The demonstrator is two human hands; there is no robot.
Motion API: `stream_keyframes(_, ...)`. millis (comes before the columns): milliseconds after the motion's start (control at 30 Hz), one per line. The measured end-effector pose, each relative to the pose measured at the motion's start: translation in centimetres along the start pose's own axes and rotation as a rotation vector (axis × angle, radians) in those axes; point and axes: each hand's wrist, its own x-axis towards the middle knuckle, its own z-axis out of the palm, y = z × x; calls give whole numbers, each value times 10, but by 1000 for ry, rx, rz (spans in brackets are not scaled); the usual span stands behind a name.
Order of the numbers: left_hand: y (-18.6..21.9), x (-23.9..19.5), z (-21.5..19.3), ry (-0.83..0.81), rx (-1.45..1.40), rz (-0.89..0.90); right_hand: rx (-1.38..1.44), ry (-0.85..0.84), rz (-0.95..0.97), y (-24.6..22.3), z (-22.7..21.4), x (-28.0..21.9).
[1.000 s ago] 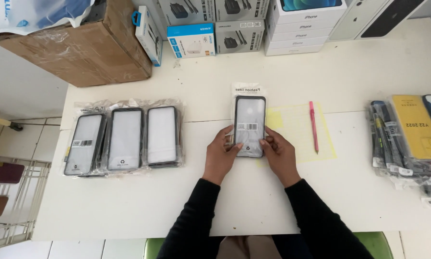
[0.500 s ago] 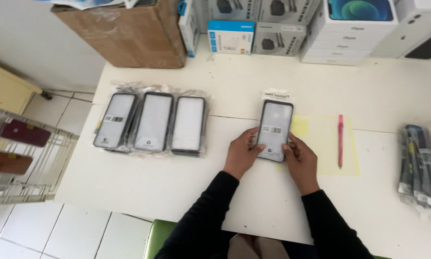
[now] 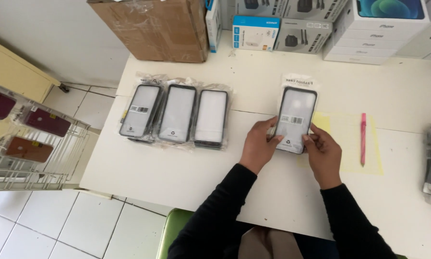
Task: Organizing and inspecting phone cases by removing them from packaging and writing notes on a sticky note.
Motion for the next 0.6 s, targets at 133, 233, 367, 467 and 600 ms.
stream_keyframes(133,-18,8,-42,133,-17,146,92,-70,23,-51,35,4)
stream_keyframes(233,-9,0,-93,201,42,175,207,-144,64,-58,74,10)
stream_keyframes(367,2,-20,-151,229,128,82,293,-220,159,-63,127,6)
stream_keyframes(467,-14,-22,-179,234,176,16,282,-249,232,-73,156,1)
stream_keyframes(600,-34,-17,-198,220,219,-57,167,-295,330,-85,179,1)
